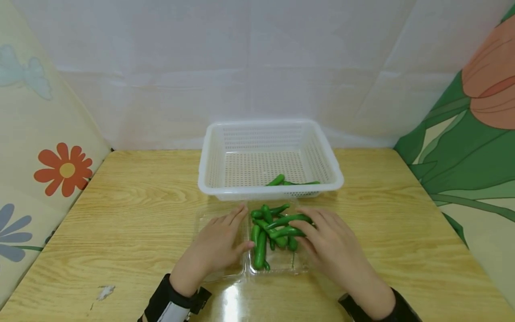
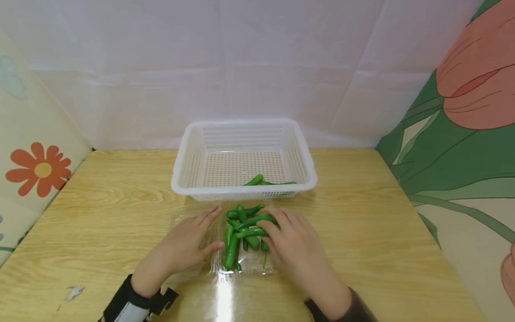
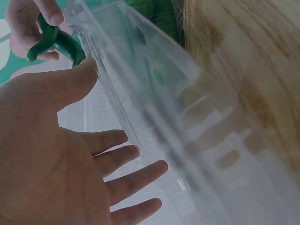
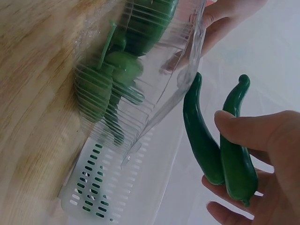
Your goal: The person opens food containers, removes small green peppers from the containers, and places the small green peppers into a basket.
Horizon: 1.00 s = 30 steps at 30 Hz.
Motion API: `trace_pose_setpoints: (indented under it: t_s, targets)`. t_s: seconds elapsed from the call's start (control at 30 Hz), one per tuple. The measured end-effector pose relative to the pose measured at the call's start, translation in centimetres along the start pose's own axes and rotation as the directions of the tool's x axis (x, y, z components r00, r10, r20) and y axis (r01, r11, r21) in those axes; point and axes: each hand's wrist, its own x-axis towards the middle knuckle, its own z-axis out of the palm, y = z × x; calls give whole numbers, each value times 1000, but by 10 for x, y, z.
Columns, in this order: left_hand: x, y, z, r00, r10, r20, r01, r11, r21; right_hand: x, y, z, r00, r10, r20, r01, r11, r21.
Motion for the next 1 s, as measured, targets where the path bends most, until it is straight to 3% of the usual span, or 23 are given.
trace_pose_setpoints:
  t_s: [0.3, 0.67, 1.0]
  targets:
    - [0, -1, 1, 1000, 1, -6, -1, 1000, -2, 4, 6, -1, 995, -9, -99, 7, 1000, -16]
    - [0, 1, 0, 1000, -3, -1, 3, 1000, 2, 2, 11, -4, 997, 80, -21, -80, 997, -16]
    - [0, 1, 0, 1000, -10, 12, 10, 1000, 5, 1, 21, 0, 995, 80, -66, -82, 996, -20]
